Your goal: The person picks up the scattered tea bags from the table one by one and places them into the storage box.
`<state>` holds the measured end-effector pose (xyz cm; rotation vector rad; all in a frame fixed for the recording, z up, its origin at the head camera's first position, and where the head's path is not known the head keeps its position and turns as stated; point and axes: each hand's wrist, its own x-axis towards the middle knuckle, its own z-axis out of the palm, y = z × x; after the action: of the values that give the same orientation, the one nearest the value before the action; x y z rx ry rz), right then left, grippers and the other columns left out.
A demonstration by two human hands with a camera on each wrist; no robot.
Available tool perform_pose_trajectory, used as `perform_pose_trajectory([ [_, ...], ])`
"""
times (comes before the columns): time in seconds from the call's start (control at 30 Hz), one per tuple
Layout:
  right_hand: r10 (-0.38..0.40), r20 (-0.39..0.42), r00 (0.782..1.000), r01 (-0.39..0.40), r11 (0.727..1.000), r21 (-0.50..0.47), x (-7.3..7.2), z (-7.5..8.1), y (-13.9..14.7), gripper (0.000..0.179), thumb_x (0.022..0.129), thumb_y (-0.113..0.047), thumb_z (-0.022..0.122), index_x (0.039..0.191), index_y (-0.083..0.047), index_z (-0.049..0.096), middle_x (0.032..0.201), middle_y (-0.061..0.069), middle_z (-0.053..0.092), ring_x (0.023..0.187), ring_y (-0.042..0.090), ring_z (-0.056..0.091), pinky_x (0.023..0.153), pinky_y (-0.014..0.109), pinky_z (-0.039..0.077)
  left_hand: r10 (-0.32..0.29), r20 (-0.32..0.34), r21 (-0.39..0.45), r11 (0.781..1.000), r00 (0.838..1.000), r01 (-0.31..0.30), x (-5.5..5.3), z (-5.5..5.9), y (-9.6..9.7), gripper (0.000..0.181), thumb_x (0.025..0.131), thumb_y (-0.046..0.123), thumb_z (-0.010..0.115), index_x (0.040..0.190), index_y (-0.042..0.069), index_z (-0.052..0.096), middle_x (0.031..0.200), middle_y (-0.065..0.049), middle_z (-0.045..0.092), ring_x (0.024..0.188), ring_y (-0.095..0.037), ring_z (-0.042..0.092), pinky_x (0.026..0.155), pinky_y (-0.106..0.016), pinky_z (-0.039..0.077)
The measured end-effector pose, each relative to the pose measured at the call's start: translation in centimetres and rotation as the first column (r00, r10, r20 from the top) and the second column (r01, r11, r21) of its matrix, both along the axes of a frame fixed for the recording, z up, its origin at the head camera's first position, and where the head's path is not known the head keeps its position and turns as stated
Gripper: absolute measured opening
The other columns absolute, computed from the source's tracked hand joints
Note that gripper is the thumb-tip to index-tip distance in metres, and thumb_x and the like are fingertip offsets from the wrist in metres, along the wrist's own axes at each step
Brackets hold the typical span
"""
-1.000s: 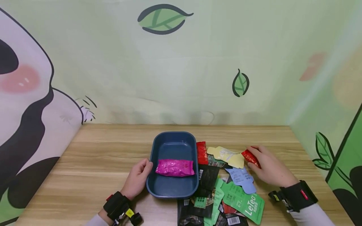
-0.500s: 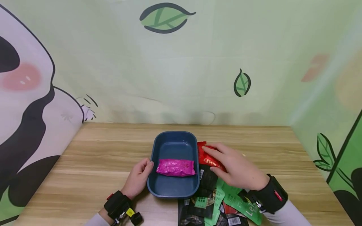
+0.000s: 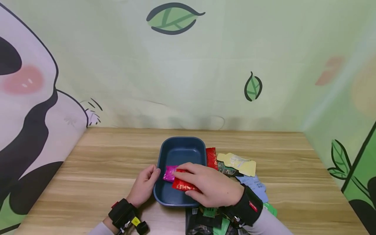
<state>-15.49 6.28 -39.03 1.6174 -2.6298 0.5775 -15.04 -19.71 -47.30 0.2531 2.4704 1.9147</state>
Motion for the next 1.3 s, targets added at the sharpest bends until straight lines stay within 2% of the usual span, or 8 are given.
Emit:
perform_pose_trajectory([
  [0.23, 0.044, -0.023, 0.999, -0.043, 0.999, 0.032, 0.1, -1.4, -1.2, 0.059, 0.093, -0.037, 0.060, 0.147, -0.026, 0.039, 0.145, -0.001, 0.044, 0.133, 0.012, 0.042, 0.101, 0.032, 0.045, -0.019, 0.026, 0.024, 1.000, 0.999, 0.018, 0.0, 0.1, 0.0, 0.028, 0.103, 0.012, 0.044, 0.079, -0.003, 0.047, 0.066, -0.006, 0.039, 0.062, -0.023, 0.047, 0.051, -0.023, 0.036],
  [0.57, 0.084, -0.021, 0.996, -0.082, 0.995, 0.059, 0.1, -2.8, -2.2, 0.057, 0.093, -0.031, 0.063, 0.146, -0.024, 0.041, 0.146, 0.000, 0.044, 0.132, 0.013, 0.041, 0.104, 0.031, 0.042, -0.034, 0.026, 0.012, 0.999, 0.999, 0.034, 0.0, -0.1, -0.1, 0.029, 0.103, 0.014, 0.044, 0.082, -0.005, 0.047, 0.067, -0.007, 0.041, 0.063, -0.025, 0.047, 0.050, -0.024, 0.036],
  [1.0, 0.074, -0.005, 0.997, -0.074, 0.996, 0.057, 0.0, -3.2, -2.5, 0.060, 0.092, -0.032, 0.063, 0.147, -0.023, 0.040, 0.146, 0.001, 0.043, 0.133, 0.013, 0.040, 0.104, 0.032, 0.042, -0.028, 0.023, -0.002, 1.000, 0.999, 0.028, 0.0, -0.1, -0.1, 0.029, 0.103, 0.015, 0.045, 0.081, -0.003, 0.048, 0.066, -0.007, 0.040, 0.061, -0.019, 0.046, 0.050, -0.025, 0.035],
  [1.17, 0.013, 0.029, 0.999, -0.014, 1.000, 0.016, 0.1, -3.3, -2.4, 0.076, 0.089, -0.052, 0.060, 0.153, -0.030, 0.024, 0.159, -0.003, 0.023, 0.143, 0.015, 0.027, 0.109, 0.042, 0.037, -0.025, 0.014, -0.024, 0.999, 1.000, 0.026, 0.1, 0.0, -0.1, 0.029, 0.103, 0.016, 0.045, 0.082, -0.003, 0.048, 0.066, -0.007, 0.041, 0.062, -0.023, 0.046, 0.050, -0.025, 0.035],
  [1.23, -0.023, 0.047, 0.999, 0.023, 1.000, 0.001, 0.0, -3.2, -2.2, 0.082, 0.087, -0.062, 0.056, 0.153, -0.034, 0.016, 0.161, -0.006, 0.014, 0.146, 0.016, 0.021, 0.109, 0.047, 0.036, -0.024, 0.012, -0.029, 0.999, 1.000, 0.024, 0.1, 0.1, -0.1, 0.029, 0.103, 0.017, 0.045, 0.082, -0.004, 0.048, 0.067, -0.007, 0.041, 0.062, -0.023, 0.046, 0.051, -0.025, 0.036],
  [1.3, -0.050, 0.063, 0.997, 0.051, 0.999, -0.012, -0.2, -3.1, -2.0, 0.085, 0.085, -0.067, 0.053, 0.153, -0.037, 0.013, 0.162, -0.007, 0.011, 0.147, 0.016, 0.018, 0.108, 0.051, 0.036, -0.023, 0.012, -0.032, 0.999, 1.000, 0.023, 0.1, 0.0, -0.1, 0.030, 0.103, 0.017, 0.045, 0.082, -0.004, 0.048, 0.067, -0.007, 0.041, 0.062, -0.020, 0.045, 0.051, -0.025, 0.036],
])
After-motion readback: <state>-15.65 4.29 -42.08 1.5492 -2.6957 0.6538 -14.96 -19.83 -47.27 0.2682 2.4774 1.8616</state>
